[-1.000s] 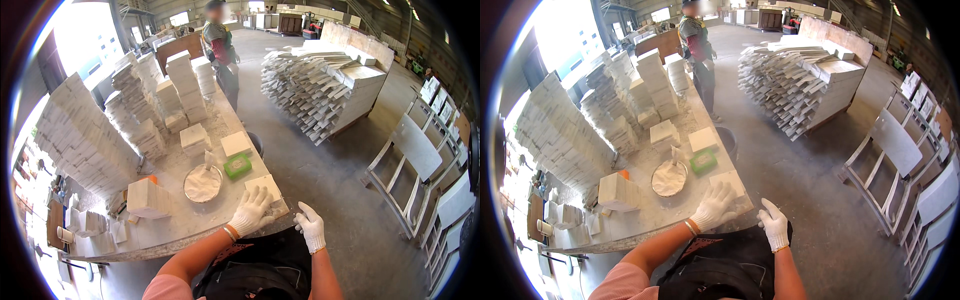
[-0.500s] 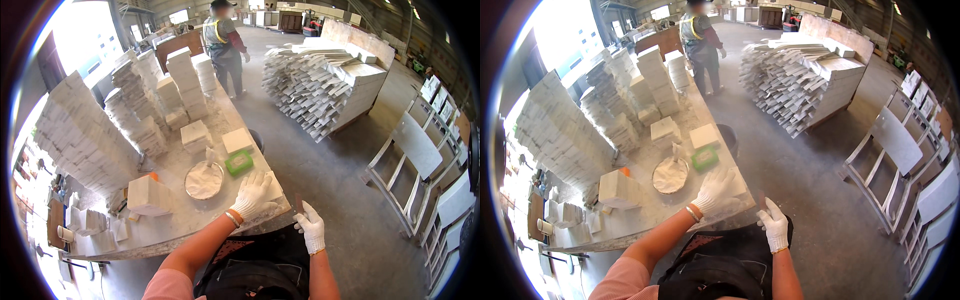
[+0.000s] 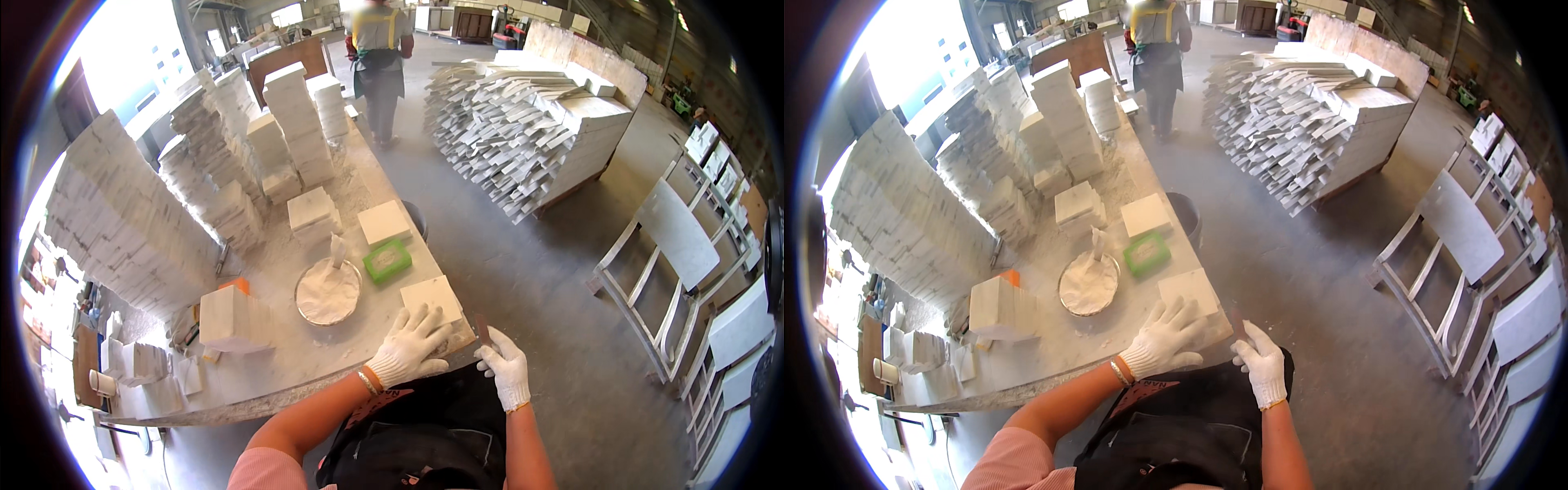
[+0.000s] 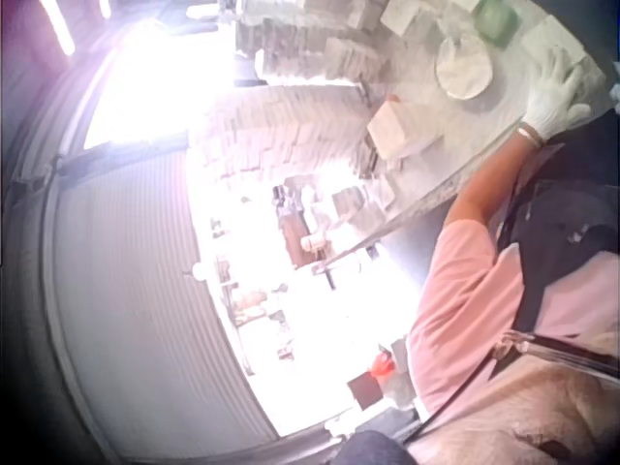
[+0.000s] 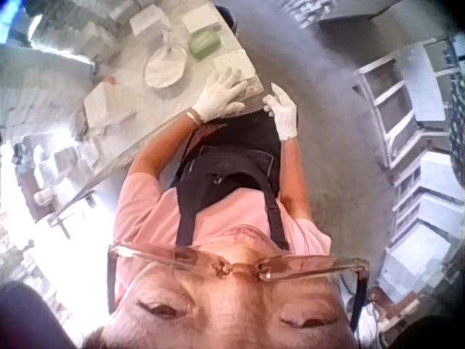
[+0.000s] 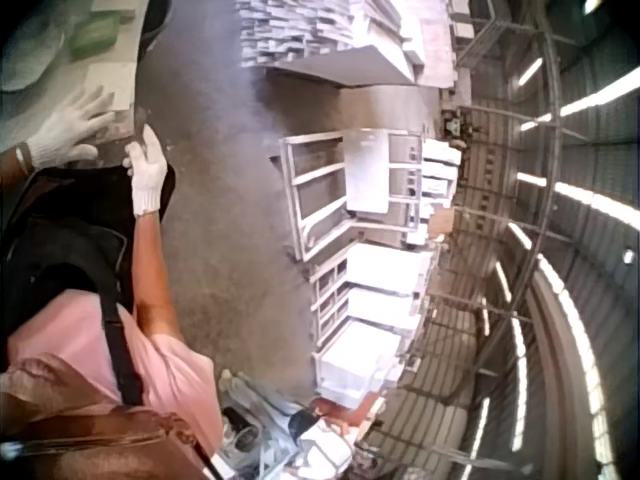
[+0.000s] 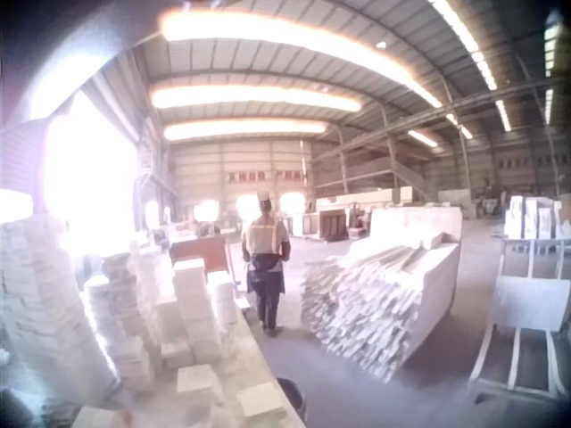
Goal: The person repeatedly picks up small white square tiles, scrapes their edges with a metal tool, and rubs the edges with a green block. The person handles tiles one at a time, rotating them to work different sides, and places finished tiles back on the table.
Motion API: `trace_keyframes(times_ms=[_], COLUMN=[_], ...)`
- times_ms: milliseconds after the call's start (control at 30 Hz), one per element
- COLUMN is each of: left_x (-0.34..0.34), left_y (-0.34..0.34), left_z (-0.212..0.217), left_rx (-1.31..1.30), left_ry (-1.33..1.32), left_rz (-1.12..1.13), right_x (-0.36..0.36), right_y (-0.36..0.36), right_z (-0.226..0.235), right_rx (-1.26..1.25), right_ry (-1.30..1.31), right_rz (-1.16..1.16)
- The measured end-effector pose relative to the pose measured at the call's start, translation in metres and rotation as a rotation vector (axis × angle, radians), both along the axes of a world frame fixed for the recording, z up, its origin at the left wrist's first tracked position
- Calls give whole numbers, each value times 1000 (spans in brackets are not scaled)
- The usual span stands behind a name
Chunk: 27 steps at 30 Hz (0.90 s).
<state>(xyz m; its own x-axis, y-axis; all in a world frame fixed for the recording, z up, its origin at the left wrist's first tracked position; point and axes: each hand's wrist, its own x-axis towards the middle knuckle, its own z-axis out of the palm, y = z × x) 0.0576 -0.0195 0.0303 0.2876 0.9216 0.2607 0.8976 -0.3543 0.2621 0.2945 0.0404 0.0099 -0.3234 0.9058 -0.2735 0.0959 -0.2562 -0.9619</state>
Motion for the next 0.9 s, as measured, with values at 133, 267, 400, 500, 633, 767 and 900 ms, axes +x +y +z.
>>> trace_keyframes(times_ms=[133, 267, 400, 500, 633, 767, 900], left_x=[-12, -30, -34, -33, -35, -36, -37], left_y=[-20, 5, 26, 28, 26, 25, 27], left_z=[0, -16, -22, -18, -25, -32, -27], left_rx=[-30, 4, 61, 25, 48, 25, 4], left_ry=[-83, -107, -37, -102, -125, -121, -144], left_rz=[-89, 283, 263, 248, 276, 300, 302], right_x=[-13, -26, -43, -50, -57, -52, -55], right_y=[15, 32, 51, 67, 67, 54, 56], right_z=[3, 15, 21, 13, -3, -14, -5], right_rx=[21, 118, 176, 345, 409, 601, 587], right_ry=[-33, -83, -162, -238, -332, -383, -398], right_rz=[38, 18, 102, 215, 234, 284, 205])
